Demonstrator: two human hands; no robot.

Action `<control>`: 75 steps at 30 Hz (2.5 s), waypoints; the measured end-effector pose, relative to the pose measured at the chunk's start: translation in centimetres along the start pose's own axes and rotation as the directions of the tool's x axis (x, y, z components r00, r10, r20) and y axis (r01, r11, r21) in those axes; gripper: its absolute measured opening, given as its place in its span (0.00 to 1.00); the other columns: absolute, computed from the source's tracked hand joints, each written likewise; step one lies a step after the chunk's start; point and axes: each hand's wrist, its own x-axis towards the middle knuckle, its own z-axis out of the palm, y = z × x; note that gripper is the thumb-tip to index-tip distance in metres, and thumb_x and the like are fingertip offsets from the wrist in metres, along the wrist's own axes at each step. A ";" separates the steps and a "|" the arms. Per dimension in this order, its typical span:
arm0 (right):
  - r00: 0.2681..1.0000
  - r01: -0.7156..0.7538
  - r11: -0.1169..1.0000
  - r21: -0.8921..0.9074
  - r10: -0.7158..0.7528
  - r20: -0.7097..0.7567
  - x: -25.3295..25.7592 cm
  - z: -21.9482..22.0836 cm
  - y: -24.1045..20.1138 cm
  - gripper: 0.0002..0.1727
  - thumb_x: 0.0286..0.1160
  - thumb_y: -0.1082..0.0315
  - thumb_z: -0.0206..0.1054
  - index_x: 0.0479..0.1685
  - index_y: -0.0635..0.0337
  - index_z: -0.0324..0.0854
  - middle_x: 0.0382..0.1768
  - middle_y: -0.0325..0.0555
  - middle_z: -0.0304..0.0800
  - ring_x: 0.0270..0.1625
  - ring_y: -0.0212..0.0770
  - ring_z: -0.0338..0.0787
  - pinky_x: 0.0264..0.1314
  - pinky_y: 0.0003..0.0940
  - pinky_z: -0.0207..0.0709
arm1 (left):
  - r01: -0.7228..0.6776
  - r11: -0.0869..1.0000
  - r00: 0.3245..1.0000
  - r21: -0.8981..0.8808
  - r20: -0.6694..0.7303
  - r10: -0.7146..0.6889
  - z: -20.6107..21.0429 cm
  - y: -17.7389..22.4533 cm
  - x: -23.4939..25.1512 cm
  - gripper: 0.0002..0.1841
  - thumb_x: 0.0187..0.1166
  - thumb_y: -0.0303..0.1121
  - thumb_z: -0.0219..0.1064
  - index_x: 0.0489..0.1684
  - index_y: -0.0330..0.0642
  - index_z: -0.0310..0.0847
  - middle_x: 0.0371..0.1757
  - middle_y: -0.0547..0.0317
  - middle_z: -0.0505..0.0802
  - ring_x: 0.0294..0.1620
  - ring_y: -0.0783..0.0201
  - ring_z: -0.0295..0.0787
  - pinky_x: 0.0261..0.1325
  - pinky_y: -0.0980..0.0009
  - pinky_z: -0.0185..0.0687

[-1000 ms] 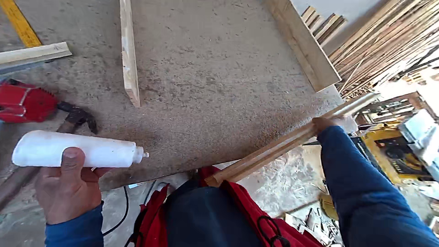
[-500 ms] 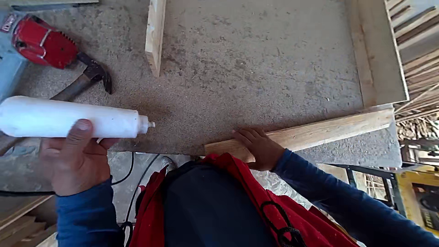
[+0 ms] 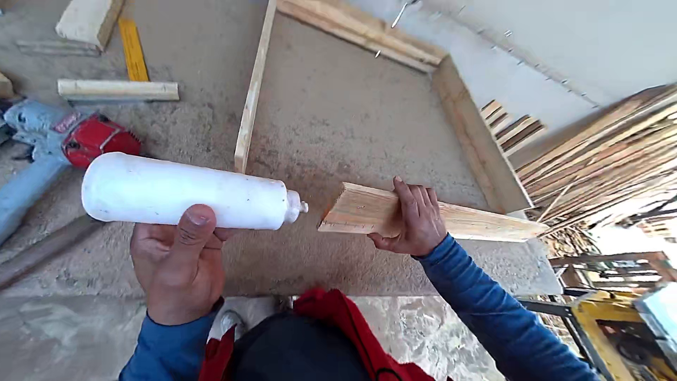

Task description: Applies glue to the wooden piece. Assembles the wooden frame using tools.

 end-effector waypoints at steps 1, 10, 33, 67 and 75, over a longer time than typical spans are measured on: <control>0.999 -0.001 1.000 -0.010 0.001 -0.034 0.8 -1.0 -0.2 0.71 0.43 0.19 0.69 0.87 0.66 0.58 0.55 0.62 0.85 0.51 0.58 0.85 0.53 0.56 0.76 | -0.024 0.999 0.999 -0.026 0.024 0.025 1.2 0.2 0.7 0.28 0.75 0.39 0.78 0.71 0.50 0.68 0.60 0.52 0.91 0.52 0.49 0.96 0.52 0.48 0.96; 0.992 -0.014 0.999 -0.033 0.010 -0.125 1.8 -6.2 -2.0 0.69 0.45 0.19 0.68 0.87 0.62 0.58 0.57 0.60 0.85 0.54 0.55 0.86 0.55 0.52 0.78 | -0.069 0.977 0.984 -0.200 0.149 0.100 5.2 1.3 2.4 0.25 0.78 0.41 0.75 0.70 0.46 0.72 0.61 0.48 0.91 0.54 0.47 0.95 0.54 0.48 0.95; 0.991 -0.003 1.000 -0.022 0.001 -0.131 1.5 -7.5 -1.4 0.68 0.48 0.20 0.67 0.87 0.66 0.58 0.57 0.59 0.85 0.55 0.53 0.86 0.56 0.50 0.78 | -0.105 0.968 0.983 -0.227 0.122 0.135 7.6 0.8 1.5 0.20 0.81 0.36 0.71 0.67 0.47 0.71 0.55 0.51 0.92 0.49 0.52 0.96 0.49 0.53 0.97; 0.993 -0.024 0.999 -0.022 0.021 -0.113 1.9 -8.3 0.0 0.71 0.43 0.20 0.70 0.87 0.65 0.56 0.57 0.63 0.83 0.53 0.58 0.84 0.55 0.53 0.77 | -0.126 0.991 0.981 0.055 0.157 0.116 2.1 -0.4 -1.9 0.25 0.75 0.36 0.78 0.69 0.49 0.75 0.63 0.51 0.92 0.59 0.49 0.94 0.59 0.50 0.94; 0.998 -0.012 0.986 0.166 0.022 -0.061 -1.9 -4.7 -3.4 0.53 0.53 0.30 0.78 0.78 0.53 0.68 0.62 0.57 0.86 0.59 0.57 0.87 0.59 0.54 0.78 | -0.727 0.440 0.455 0.527 0.850 -0.265 -0.8 -8.3 1.7 0.26 0.72 0.22 0.70 0.71 0.53 0.85 0.79 0.61 0.84 0.86 0.55 0.72 0.90 0.46 0.62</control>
